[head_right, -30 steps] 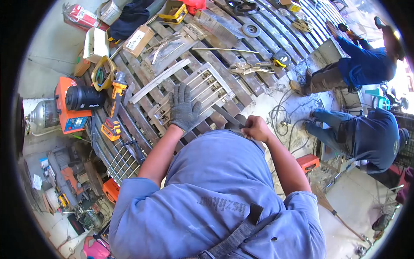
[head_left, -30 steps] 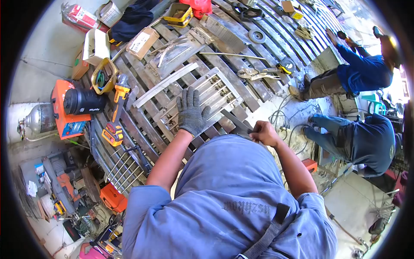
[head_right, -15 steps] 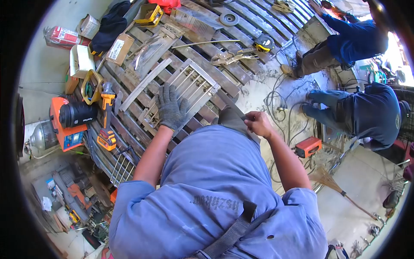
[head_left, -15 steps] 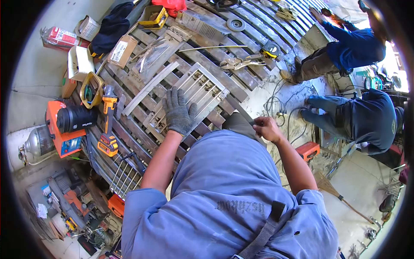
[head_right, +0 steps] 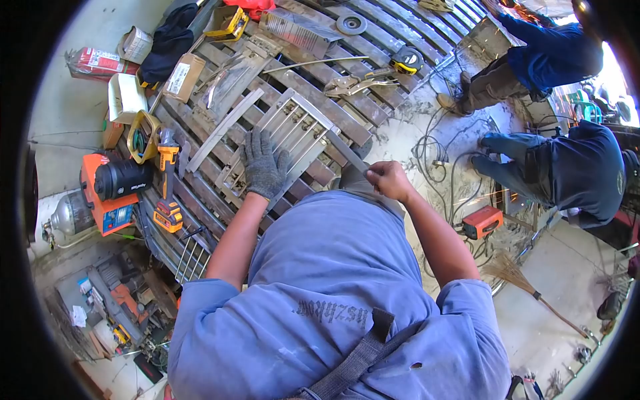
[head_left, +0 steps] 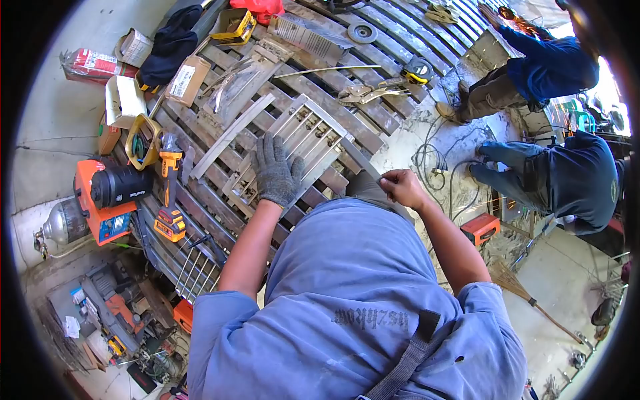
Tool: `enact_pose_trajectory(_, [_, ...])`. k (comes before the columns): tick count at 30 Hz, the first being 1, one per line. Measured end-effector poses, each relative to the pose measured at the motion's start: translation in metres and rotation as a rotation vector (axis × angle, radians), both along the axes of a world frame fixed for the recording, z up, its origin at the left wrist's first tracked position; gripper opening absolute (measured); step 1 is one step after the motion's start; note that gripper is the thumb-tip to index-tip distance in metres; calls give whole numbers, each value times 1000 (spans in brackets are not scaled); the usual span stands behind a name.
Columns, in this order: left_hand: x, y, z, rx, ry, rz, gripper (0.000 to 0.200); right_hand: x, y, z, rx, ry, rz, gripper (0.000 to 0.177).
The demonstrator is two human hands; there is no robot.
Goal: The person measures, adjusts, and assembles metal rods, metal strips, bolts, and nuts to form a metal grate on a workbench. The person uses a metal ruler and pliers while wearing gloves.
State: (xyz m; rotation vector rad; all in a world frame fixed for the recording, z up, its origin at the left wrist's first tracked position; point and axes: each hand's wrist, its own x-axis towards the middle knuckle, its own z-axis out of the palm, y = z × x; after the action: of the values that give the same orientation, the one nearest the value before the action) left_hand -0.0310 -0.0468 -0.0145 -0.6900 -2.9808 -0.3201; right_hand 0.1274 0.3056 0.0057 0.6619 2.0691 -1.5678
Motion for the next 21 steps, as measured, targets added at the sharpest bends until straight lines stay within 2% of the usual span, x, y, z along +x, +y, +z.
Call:
enact_pose_trajectory(12, [0,1,1,23,-11,17,86,5,-15,0,388,286,185,18])
enact_pose_trajectory(21, [-1,0,0,11,-2,14,86,1,-6,4,416,302,229,18])
